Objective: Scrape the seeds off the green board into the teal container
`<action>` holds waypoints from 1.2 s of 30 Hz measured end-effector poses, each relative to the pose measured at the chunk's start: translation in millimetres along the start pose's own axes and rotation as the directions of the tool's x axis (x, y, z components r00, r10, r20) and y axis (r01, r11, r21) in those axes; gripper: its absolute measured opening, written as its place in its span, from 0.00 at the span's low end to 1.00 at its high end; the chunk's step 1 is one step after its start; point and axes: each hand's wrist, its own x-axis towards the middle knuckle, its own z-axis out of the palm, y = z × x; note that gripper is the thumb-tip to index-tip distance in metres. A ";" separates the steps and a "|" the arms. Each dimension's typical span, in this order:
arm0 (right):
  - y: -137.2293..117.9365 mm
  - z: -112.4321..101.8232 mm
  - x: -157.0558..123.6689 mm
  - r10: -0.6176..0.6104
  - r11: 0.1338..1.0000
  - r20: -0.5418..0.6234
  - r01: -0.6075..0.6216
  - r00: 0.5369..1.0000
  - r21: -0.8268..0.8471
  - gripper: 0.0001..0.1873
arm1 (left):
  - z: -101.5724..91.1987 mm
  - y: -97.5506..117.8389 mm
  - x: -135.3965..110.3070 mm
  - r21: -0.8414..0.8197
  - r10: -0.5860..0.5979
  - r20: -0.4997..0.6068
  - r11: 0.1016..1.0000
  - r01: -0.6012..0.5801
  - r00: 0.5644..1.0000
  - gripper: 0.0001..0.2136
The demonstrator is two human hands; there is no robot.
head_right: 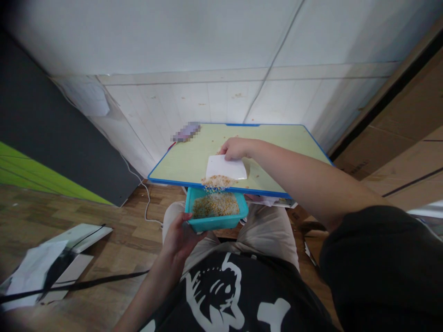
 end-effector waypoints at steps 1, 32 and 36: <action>-1.5 -0.1 -1.0 -0.010 1.000 0.006 0.010 1.000 0.001 0.18 | -0.3 -0.3 0.3 0.006 0.000 0.002 1.000 0.000 1.000 0.21; 117.4 -52.8 -66.9 0.518 0.855 -0.196 -0.497 0.833 0.148 0.07 | -4.0 -5.4 3.7 0.029 0.040 0.054 0.999 -0.041 0.998 0.23; 113.1 -36.4 -76.7 0.517 0.842 -0.112 -0.481 0.848 0.243 0.07 | -4.7 -5.3 5.1 0.040 0.032 0.031 0.999 -0.033 0.999 0.23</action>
